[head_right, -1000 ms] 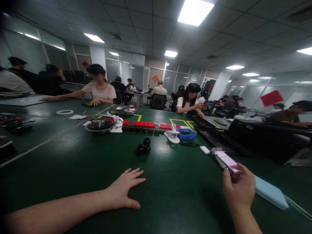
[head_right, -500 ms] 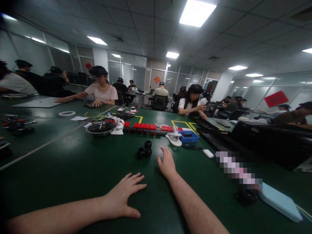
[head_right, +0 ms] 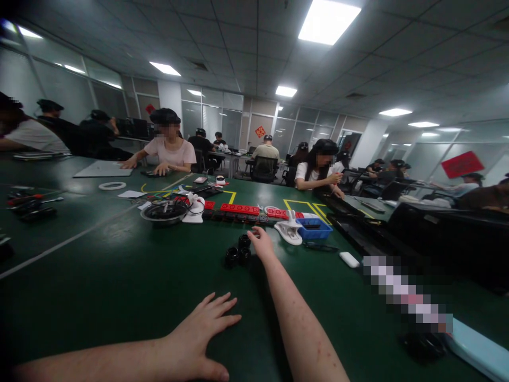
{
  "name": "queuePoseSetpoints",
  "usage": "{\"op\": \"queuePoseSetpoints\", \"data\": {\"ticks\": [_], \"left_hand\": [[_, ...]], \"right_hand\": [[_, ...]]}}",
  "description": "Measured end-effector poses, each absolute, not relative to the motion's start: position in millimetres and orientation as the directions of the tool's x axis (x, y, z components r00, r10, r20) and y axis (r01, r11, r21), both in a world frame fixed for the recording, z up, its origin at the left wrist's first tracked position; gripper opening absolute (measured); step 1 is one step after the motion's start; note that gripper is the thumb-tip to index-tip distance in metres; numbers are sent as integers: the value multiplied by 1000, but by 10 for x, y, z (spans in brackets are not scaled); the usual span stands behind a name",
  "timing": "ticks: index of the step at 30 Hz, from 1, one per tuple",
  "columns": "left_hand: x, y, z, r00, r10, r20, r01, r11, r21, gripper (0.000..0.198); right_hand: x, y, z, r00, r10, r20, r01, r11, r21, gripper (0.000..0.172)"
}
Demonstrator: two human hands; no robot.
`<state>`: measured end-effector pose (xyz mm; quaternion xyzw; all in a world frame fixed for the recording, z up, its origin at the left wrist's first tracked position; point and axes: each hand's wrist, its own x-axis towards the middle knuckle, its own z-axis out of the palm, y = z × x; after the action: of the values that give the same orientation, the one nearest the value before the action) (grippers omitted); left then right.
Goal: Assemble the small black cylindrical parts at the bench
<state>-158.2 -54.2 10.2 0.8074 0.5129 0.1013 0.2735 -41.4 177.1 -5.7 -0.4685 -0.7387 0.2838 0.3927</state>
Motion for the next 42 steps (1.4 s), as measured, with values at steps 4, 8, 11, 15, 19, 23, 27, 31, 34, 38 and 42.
{"op": "queuePoseSetpoints", "data": {"ticks": [4, 8, 11, 15, 19, 23, 27, 31, 34, 38, 42], "left_hand": [[-1589, -529, 65, 465, 879, -106, 764, -338, 550, 82], [-1594, -521, 15, 470, 881, -57, 748, -363, 556, 80], [-1588, -520, 4, 459, 886, -62, 759, -355, 545, 82], [-1588, -528, -6, 459, 888, -44, 753, -361, 551, 79], [-1593, -540, -26, 458, 889, -25, 743, -368, 559, 80], [-1587, -550, -13, 447, 894, -22, 751, -362, 552, 78], [-1593, -548, 19, 457, 889, -38, 751, -362, 552, 77], [-1602, -540, 40, 464, 885, -39, 746, -367, 556, 76], [-1601, -539, 52, 460, 887, -52, 759, -362, 542, 78], [-1599, -555, 62, 440, 895, -74, 768, -332, 548, 79], [-1597, -572, 44, 319, 947, -33, 786, -245, 568, 81]], "right_hand": [[-504, 1845, -1, -362, 899, 246, 481, 406, -777, 28], [-547, 1834, -20, -411, 892, 190, 523, 401, -752, 27], [-552, 1806, -25, -403, 899, 173, 558, 391, -732, 29], [-527, 1792, -9, -397, 903, 164, 587, 387, -711, 32], [-503, 1805, -12, -408, 896, 177, 598, 409, -690, 33], [-524, 1809, -21, -430, 883, 189, 600, 435, -671, 28], [-453, 1836, 16, -432, 887, 164, 613, 423, -667, 26], [-133, 1877, 86, -413, 905, 100, 632, 364, -684, 27], [176, 1817, 148, -420, 907, 39, 635, 324, -701, 30], [481, 1493, 244, -481, 876, -30, 623, 318, -715, 34], [601, 961, 324, -602, 791, -104, 567, 333, -753, 36]]}}
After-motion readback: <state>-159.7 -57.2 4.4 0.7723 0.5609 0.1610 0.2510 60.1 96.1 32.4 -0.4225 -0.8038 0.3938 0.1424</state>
